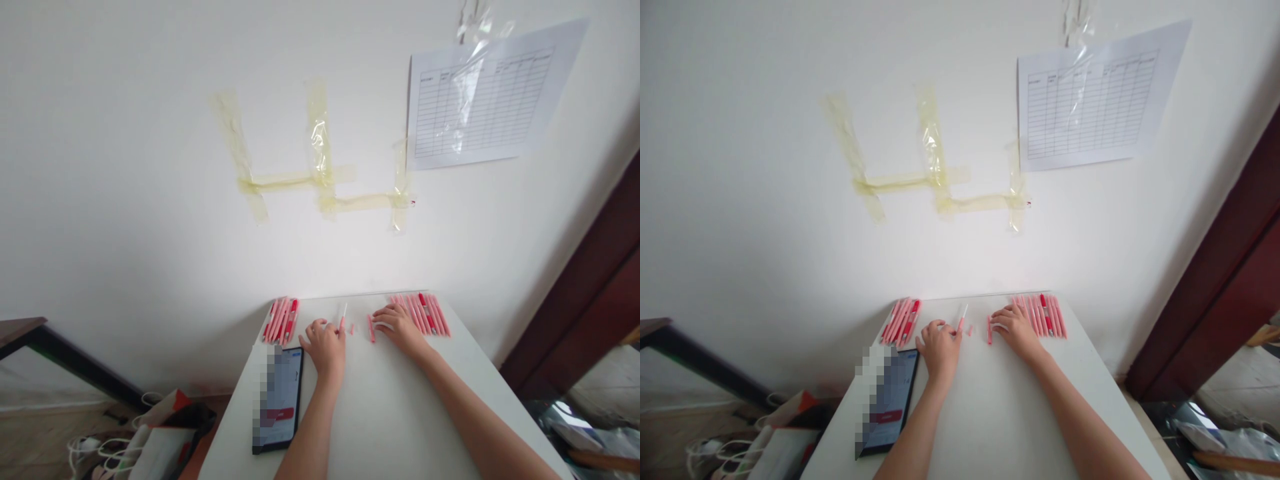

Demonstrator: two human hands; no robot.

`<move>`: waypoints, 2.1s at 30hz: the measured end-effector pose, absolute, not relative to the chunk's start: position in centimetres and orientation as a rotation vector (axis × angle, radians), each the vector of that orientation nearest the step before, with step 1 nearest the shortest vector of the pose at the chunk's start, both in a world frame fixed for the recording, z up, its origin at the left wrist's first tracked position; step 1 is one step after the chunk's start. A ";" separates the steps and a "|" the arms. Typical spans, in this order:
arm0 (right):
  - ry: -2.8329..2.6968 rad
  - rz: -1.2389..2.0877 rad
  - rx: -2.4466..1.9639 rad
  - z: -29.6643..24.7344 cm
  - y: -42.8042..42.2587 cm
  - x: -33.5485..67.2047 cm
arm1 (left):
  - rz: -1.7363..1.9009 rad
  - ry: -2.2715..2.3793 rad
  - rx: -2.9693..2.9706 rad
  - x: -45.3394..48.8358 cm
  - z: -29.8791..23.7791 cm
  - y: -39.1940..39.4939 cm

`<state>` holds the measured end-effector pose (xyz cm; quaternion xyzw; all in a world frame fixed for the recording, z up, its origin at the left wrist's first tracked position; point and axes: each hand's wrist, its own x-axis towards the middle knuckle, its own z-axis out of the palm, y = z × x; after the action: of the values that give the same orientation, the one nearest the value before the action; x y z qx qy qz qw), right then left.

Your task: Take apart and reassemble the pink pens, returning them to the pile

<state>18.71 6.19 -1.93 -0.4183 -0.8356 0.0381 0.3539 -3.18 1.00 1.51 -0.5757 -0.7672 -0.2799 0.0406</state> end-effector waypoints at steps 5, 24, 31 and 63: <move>-2.126 0.043 -1.073 -1.8 6.2 18.8 | -0.929 -2.317 -1.802 -3.3 1.4 1.1; -2.116 -0.159 -1.041 -1.2 5.2 17.8 | -1.258 -1.963 -2.091 -3.0 0.0 1.6; -2.111 -0.140 -1.070 -1.3 5.4 17.8 | -1.215 -2.011 -2.104 -2.8 0.6 1.2; -2.028 -0.067 -1.230 -0.1 6.4 17.8 | -0.889 -2.363 -1.709 -4.1 1.6 1.2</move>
<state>17.76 6.39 -0.12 -0.4804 -0.7922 -0.0260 0.3753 -4.12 1.20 1.61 -0.5600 -0.7742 -0.2912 0.0462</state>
